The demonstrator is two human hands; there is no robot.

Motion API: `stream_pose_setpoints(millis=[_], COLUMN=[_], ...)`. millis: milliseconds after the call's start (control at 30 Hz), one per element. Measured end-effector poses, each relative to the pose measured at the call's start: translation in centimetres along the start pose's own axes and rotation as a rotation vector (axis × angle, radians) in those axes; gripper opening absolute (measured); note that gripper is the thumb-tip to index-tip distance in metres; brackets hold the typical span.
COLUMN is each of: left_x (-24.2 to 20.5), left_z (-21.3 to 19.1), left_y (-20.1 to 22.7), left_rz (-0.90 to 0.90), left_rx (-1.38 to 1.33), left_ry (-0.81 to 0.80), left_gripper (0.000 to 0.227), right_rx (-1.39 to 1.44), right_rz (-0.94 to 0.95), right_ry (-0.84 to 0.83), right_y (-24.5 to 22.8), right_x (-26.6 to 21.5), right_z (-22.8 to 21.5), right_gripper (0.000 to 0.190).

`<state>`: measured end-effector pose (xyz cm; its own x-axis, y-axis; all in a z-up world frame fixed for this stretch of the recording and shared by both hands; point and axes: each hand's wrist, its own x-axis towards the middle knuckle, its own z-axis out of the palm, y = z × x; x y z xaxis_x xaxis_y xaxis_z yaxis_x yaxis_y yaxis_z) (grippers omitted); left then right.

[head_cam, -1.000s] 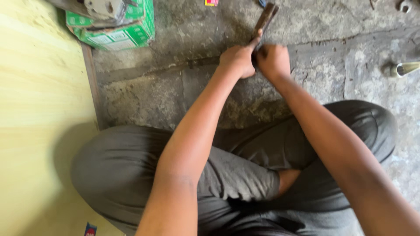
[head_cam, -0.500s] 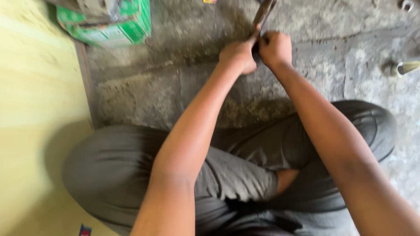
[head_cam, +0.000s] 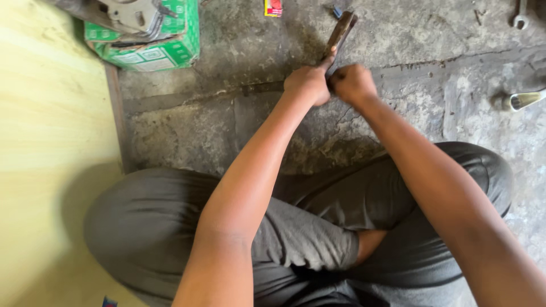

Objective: The person is scraping debris and rust off a metal brake shoe using a small hand tool while sitting on the floor.

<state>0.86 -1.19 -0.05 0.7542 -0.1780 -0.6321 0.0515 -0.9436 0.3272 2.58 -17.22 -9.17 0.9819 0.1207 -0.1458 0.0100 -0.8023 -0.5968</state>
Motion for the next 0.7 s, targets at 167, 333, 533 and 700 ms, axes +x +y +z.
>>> stream_pose_setpoints(millis=[167, 333, 533, 700], left_x=[0.4, 1.2, 0.7, 0.5], left_z=[0.9, 0.9, 1.3, 0.7], left_y=[-0.6, -0.7, -0.5, -0.8], left_rz=[0.009, 0.051, 0.026, -0.001], left_rx=[-0.035, 0.007, -0.025, -0.038], left_ry=[-0.008, -0.011, -0.029, -0.055], left_gripper=[0.097, 0.108, 0.103, 0.107], right_rx=[0.176, 0.308, -0.076, -0.174], right_rz=[0.299, 0.483, 0.083, 0.123], right_ry=[-0.03, -0.18, -0.038, 0.076], right_y=[-1.4, -1.5, 0.1, 0.0], right_x=[-1.5, -0.3, -1.2, -0.4], right_z=[-0.5, -0.8, 0.5, 0.9], right_gripper=[0.022, 0.024, 0.025, 0.022])
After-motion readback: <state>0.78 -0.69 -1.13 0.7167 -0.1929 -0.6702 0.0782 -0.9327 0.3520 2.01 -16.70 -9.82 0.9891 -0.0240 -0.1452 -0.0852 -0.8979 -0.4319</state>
